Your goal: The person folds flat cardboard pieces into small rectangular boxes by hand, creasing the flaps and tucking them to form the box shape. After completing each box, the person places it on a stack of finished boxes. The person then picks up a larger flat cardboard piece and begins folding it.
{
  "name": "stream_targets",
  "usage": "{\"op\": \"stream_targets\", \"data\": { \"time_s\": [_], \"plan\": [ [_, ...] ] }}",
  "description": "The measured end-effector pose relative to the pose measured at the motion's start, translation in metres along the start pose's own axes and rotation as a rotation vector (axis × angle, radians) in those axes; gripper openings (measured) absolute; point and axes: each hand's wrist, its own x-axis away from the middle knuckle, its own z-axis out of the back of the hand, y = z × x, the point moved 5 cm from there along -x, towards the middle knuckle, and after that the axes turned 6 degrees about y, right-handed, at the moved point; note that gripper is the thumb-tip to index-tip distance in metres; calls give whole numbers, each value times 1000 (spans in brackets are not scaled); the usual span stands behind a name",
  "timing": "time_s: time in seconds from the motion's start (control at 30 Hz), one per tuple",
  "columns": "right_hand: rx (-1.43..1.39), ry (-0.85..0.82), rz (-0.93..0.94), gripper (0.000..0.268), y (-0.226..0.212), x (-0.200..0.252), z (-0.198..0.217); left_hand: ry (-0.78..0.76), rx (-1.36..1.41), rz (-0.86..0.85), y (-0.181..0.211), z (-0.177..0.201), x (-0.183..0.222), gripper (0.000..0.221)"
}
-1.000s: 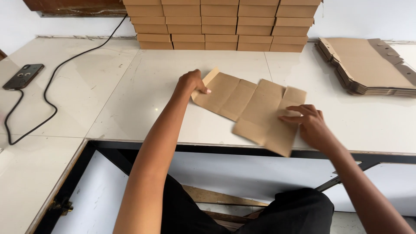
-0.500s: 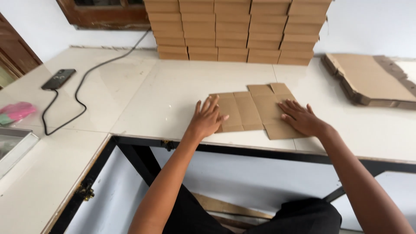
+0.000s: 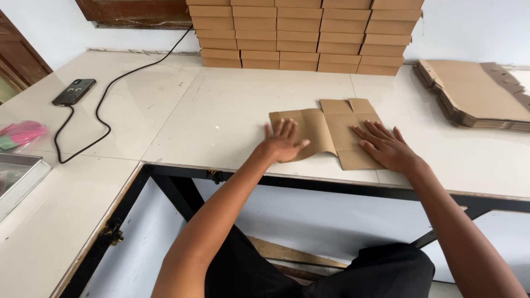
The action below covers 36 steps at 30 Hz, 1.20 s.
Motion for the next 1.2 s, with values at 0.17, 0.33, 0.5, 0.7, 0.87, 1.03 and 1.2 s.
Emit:
{"op": "stream_targets", "data": {
  "time_s": [0.17,0.33,0.5,0.7,0.87,1.03,1.2],
  "plan": [
    [-30,-6,18,60,-15,13,17,-112,35,-166,-4,22,63,108],
    [-33,-14,43,58,0,5,8,-137,143,-302,-23,27,102,123],
    [240,355,257,43,-24,-3,-19,89,243,-340,-14,39,120,64],
    [-241,514,521,83,-195,95,-14,451,74,-488,-6,32,96,12],
    [-533,780,321,18,-135,65,-26,584,80,-579,14,43,85,17],
    [-838,696,124,16,-73,61,-4,430,329,-411,12,61,75,22],
    [-713,654,1,12,-43,35,12,483,340,-301,28,71,29,31]
  ]
}}
